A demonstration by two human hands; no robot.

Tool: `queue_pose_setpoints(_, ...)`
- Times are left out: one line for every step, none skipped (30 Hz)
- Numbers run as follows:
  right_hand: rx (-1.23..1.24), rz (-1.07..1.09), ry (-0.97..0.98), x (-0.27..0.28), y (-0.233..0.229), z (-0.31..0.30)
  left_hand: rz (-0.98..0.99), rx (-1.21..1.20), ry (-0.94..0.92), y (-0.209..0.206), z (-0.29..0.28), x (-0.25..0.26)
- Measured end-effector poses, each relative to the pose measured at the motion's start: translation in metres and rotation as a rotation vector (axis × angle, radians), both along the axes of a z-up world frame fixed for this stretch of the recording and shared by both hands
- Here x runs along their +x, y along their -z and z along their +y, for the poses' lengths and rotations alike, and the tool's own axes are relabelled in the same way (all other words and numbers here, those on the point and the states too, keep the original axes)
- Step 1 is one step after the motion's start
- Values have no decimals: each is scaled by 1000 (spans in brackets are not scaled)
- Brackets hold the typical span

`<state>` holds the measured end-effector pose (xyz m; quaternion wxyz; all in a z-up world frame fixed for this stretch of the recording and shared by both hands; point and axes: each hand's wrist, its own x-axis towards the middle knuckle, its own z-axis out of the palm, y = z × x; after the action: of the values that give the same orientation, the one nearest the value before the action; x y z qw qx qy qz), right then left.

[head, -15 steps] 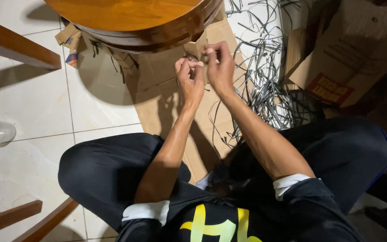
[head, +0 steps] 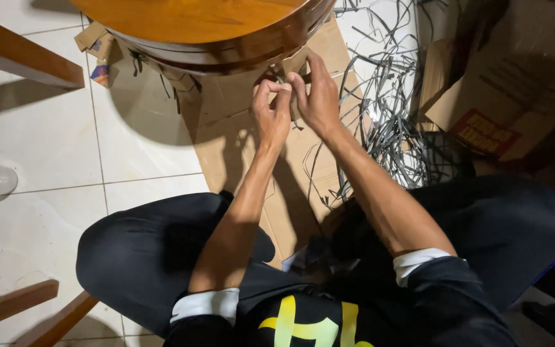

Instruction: Wrapping a wooden table leg with cardboard and securing it with plastic ties

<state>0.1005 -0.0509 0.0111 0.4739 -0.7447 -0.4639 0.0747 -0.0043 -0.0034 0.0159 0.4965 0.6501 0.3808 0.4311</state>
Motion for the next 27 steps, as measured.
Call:
queue_pose_setpoints(-1,3,0,4,-7,0,3,-1,0,1,-1,0)
queue_pose_setpoints(34,44,-80,9,-13,0,-5,7,15,1,-3,1)
queue_pose_setpoints(69,85,-159,14,-21,-1,-12,15,30,1,-5,1)
queue_pose_setpoints(68,88,-158,13,-17,-1,-9,13,31,-2,-11,1)
queue_pose_setpoints(32,77,-122,13,-14,0,-4,42,55,-6,-17,3)
queue_pose_setpoints(-3,66,-86,13,-12,0,2,70,78,-11,-24,3)
queue_pose_setpoints(2,63,-85,8,-22,-2,-2,75,79,-9,-27,2)
queue_pose_setpoints(27,74,-13,4,-33,-4,6,104,82,-7,-30,1)
queue_pose_setpoints(49,87,58,0,-43,-8,15,132,84,-5,-34,1)
queue_pose_setpoints(52,85,59,1,-41,-8,12,134,85,-4,-33,1)
queue_pose_setpoints(53,55,104,1,-38,-7,-11,81,103,-2,-32,0)
queue_pose_setpoints(55,26,150,1,-36,-7,-34,29,122,-1,-31,-1)
queue_pose_setpoints(60,24,149,2,-34,-6,-37,34,121,1,-28,-3)
queue_pose_setpoints(51,7,166,4,-31,-6,-58,28,173,3,-25,-4)
queue_pose_setpoints(38,-8,185,5,-27,-7,-77,17,225,5,-24,-7)
queue_pose_setpoints(39,-9,185,5,-26,-8,-77,18,225,4,-24,-9)
queue_pose_setpoints(44,-42,173,5,-24,-9,-66,-1,254,3,-22,-11)
queue_pose_setpoints(49,-76,161,6,-23,-9,-54,-20,284,2,-21,-12)
queue_pose_setpoints(50,-77,161,6,-27,-10,-56,-20,284,-1,-20,-15)
queue_pose_setpoints(-22,-62,152,7,-30,-10,-56,-32,338,-5,-19,-17)
queue_pose_setpoints(-95,-48,143,8,-33,-11,-58,-46,394,-8,-19,-19)
queue_pose_setpoints(-95,-51,144,11,-32,-12,-60,-46,395,-7,-21,-18)
queue_pose_setpoints(-140,-53,115,13,-32,-13,-72,-60,407,-7,-22,-18)
queue_pose_setpoints(-186,-55,87,15,-31,-13,-84,-75,418,-6,-24,-17)
queue_pose_setpoints(-185,-57,85,15,-34,-14,-86,-74,416,-2,-23,-16)
queue_pose_setpoints(-191,-51,58,16,-38,-14,-49,-88,427,2,-22,-15)
queue_pose_setpoints(-200,-43,33,16,-41,-16,-11,-104,438,6,-22,-15)
